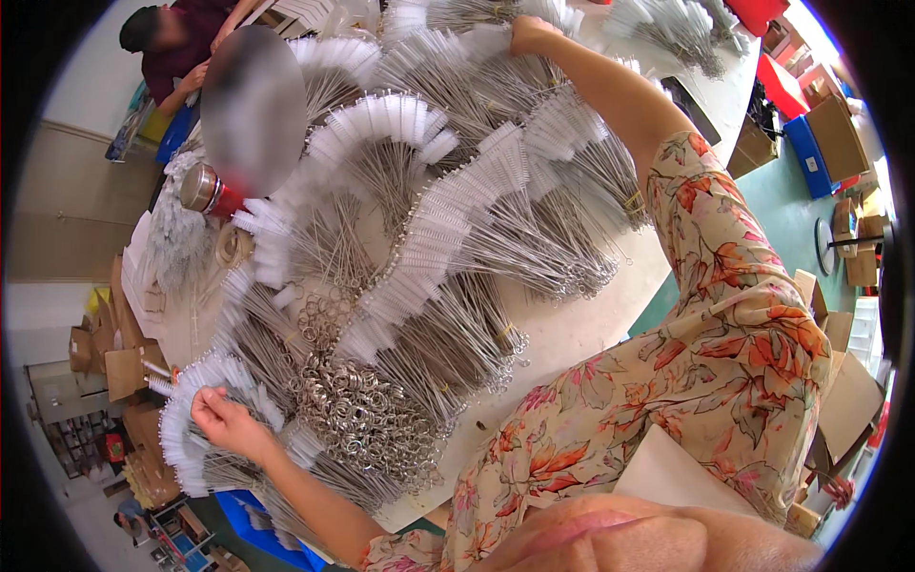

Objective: The person threads wire brushes onto metal rings by hand and places the assembled brush sets into a cardboard box.

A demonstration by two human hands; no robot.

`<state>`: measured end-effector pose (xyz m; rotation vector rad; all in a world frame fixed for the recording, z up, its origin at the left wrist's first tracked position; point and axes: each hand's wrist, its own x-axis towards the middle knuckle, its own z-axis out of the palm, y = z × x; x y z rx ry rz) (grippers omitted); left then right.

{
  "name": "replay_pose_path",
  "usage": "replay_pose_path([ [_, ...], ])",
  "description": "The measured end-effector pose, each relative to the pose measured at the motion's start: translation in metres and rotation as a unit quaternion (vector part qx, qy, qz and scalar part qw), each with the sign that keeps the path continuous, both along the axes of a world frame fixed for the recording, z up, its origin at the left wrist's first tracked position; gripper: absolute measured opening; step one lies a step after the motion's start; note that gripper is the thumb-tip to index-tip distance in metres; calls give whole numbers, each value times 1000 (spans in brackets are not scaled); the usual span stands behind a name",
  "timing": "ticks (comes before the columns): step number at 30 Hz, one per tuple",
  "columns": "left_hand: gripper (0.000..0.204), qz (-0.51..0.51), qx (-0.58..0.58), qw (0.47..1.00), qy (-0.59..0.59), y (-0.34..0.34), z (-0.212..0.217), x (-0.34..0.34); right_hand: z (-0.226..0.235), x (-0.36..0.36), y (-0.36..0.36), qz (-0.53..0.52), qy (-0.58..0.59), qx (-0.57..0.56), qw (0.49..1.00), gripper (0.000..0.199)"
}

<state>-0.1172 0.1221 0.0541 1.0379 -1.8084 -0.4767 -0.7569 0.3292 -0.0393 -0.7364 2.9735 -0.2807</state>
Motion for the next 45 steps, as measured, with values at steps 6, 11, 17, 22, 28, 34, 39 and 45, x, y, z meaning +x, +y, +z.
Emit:
replay_pose_path([
  [6, 12, -16, 96, 988, 117, 69, 7, 24, 7, 19, -13, -36, -58, -13, 998, 43],
  [11, 11, 66, 147, 976, 150, 123, -8, 53, 6, 19, -7, -7, -16, -5, 1000, 37],
  [17, 15, 106, 144, 968, 177, 167, -31, 104, 3, 4, -7, 100, -10, -161, 982, 36],
  [22, 26, 177, 89, 974, 109, 178, -36, 116, 56, 21, -24, 190, 321, -301, 878, 25],
  [28, 30, 132, 160, 955, 213, 203, -27, 100, 19, 16, -75, 403, 338, -149, 838, 18],
  [34, 30, 124, 209, 944, 222, 220, -54, 119, 46, 126, -64, 146, 21, -136, 980, 36],
  [39, 29, 103, 259, 913, 299, 229, -67, 116, 54, 113, -63, 175, 4, -123, 977, 37],
  [45, 26, -9, 214, 935, 283, 210, -84, 95, 79, 101, -55, 192, 191, -256, 928, 20],
])
